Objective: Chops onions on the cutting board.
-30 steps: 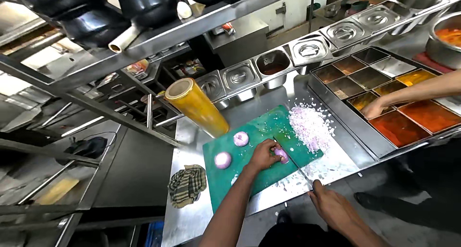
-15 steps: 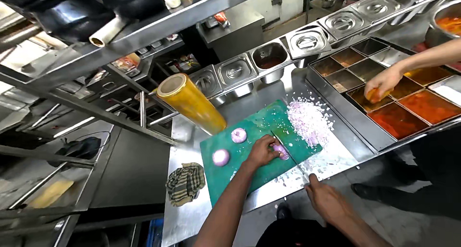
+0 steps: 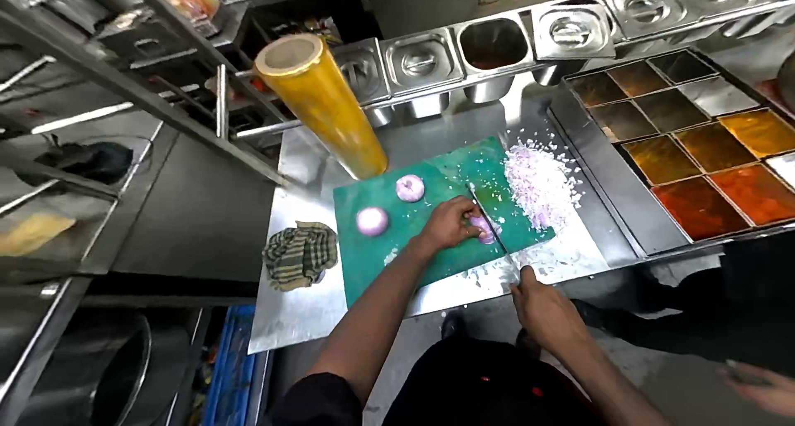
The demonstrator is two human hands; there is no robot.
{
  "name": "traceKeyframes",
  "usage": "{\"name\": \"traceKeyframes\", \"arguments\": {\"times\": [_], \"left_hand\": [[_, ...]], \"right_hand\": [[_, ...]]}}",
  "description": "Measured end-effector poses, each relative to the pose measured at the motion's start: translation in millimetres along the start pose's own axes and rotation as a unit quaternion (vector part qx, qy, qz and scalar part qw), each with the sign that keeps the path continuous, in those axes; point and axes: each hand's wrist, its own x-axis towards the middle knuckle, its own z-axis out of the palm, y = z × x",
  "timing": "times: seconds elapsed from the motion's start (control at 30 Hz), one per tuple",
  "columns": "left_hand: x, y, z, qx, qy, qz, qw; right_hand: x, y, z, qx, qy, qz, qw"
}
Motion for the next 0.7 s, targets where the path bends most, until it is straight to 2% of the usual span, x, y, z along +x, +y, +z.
{"name": "traceKeyframes", "arguments": {"times": [0.1, 0.33, 0.5, 0.7], "left_hand": [[2, -2, 1, 0.001, 0.005, 0.016, 1.0], [0, -1, 1, 0.005, 0.009, 0.025, 1.0], [1, -3, 2, 0.005, 0.015, 0.031, 0.999], [-4, -4, 5, -0.006, 0.038, 0.039, 0.999]], "right_hand": [[-9, 16, 35, 0.018, -0.002, 0.025, 1.0], [-2, 1, -4, -0.021, 0.005, -0.001, 1.0], [-14, 17, 33, 0.001, -0.012, 0.035, 0.999], [-3, -1, -9, -0.025, 0.012, -0.013, 1.0]]}}
